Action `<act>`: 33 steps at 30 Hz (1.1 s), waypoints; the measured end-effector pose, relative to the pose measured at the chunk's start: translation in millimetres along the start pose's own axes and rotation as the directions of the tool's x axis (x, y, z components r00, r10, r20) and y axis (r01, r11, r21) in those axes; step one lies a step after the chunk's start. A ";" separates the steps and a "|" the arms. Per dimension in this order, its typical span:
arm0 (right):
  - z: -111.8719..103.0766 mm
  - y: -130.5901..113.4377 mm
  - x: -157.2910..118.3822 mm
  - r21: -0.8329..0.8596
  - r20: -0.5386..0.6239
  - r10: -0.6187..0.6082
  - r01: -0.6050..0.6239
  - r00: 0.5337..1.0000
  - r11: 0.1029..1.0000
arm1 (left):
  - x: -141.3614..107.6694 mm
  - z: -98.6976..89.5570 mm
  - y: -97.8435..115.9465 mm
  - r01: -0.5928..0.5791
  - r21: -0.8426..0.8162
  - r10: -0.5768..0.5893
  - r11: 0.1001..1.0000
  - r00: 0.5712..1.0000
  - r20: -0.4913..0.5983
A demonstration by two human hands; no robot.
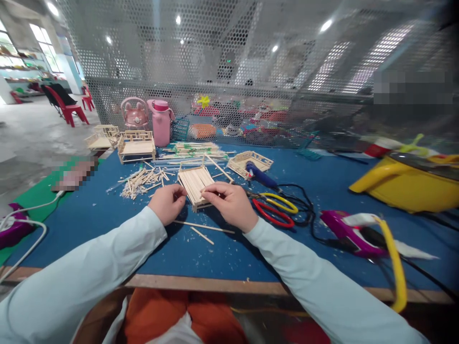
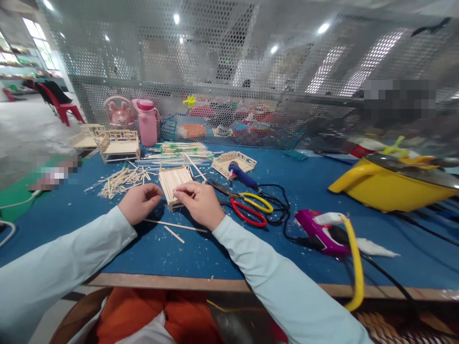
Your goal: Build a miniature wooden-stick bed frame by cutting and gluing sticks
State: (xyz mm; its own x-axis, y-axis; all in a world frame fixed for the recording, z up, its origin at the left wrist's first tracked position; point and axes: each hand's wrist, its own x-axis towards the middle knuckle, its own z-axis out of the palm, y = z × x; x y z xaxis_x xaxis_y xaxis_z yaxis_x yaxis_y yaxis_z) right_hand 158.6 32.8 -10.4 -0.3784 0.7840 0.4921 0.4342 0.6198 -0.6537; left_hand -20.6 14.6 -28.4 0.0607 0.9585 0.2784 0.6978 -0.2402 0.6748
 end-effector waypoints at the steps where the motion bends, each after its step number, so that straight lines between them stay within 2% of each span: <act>1: 0.6 0.4 0.0 0.000 0.009 -0.010 0.010 1.000 1.000 | -0.5 0.1 0.5 -0.002 -0.003 0.002 1.000 1.000 0.006; 6: 3.6 2.5 0.1 0.000 0.061 -0.053 0.053 0.997 0.999 | -3.5 0.6 4.7 -0.010 -0.025 0.011 1.000 0.999 0.048; 11: 3.8 3.4 0.0 -0.018 0.063 -0.074 0.075 0.995 0.997 | -5.1 1.4 6.1 -0.041 -0.021 0.042 0.999 0.995 0.093; 17: 6.5 5.1 -0.1 -0.033 0.072 -0.086 0.089 0.994 0.996 | -5.8 2.8 6.3 -0.022 0.023 0.019 0.999 0.990 0.138; 33: 9.8 5.8 1.4 -0.104 0.082 -0.133 0.141 0.988 0.985 | -4.2 8.9 3.1 -0.001 0.007 0.000 1.000 0.994 0.113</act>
State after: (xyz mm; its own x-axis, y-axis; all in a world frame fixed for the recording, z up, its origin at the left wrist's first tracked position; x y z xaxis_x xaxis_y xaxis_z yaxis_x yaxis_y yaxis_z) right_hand 152.6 37.2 -19.2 -0.4983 0.6892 0.5261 0.4589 0.7244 -0.5144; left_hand -12.4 11.1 -33.6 0.1411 0.9698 0.1991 0.7027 -0.2398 0.6699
